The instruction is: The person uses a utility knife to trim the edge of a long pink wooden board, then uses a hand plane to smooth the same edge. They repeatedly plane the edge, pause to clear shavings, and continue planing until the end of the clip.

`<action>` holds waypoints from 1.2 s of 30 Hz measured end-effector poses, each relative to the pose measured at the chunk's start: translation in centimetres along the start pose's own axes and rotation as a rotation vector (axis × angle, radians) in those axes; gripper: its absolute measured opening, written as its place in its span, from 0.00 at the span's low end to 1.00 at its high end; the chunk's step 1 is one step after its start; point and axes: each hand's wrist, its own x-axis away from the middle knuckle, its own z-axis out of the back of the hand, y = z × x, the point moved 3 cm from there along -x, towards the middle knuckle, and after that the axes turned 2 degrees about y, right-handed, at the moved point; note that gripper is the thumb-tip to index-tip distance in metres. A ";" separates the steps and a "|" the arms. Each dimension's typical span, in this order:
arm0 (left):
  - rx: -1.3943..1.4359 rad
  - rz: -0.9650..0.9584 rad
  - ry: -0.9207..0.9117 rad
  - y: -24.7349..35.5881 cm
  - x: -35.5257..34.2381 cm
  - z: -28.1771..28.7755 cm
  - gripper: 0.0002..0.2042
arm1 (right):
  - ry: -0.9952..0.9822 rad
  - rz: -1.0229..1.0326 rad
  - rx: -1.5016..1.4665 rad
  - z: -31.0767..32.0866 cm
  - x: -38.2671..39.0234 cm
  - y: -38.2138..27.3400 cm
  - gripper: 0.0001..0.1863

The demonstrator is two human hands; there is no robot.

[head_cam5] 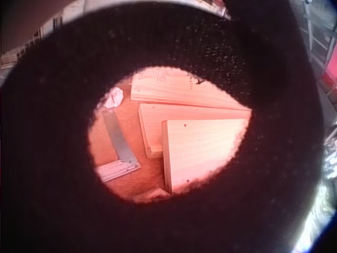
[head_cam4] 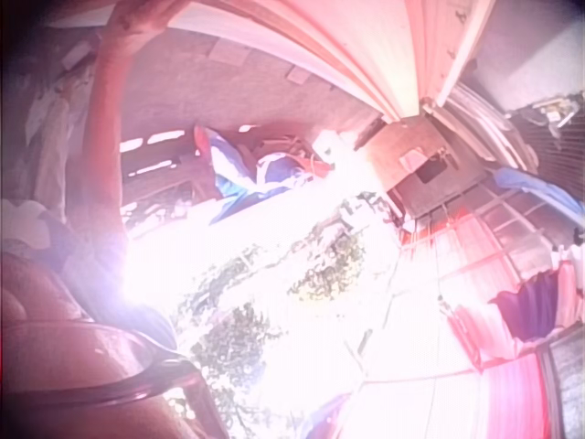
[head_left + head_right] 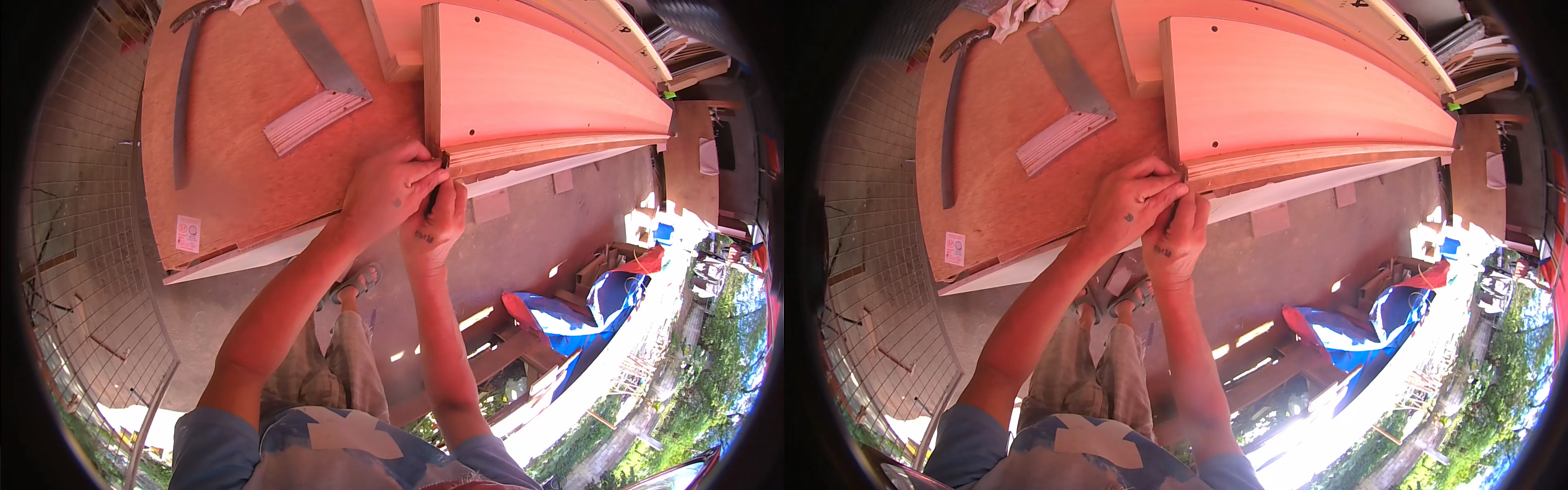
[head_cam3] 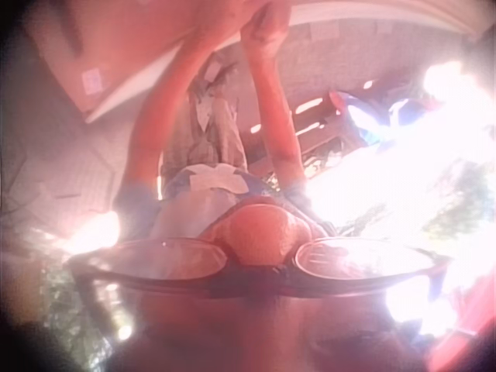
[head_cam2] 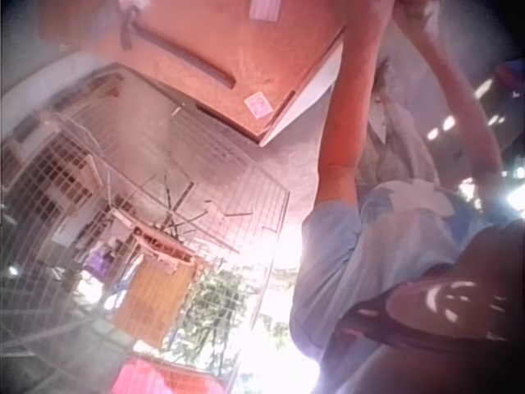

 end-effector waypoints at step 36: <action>0.060 0.149 0.265 -0.6 0.1 -0.4 0.08 | -0.049 -0.067 -0.008 3.5 3.3 0.2 0.16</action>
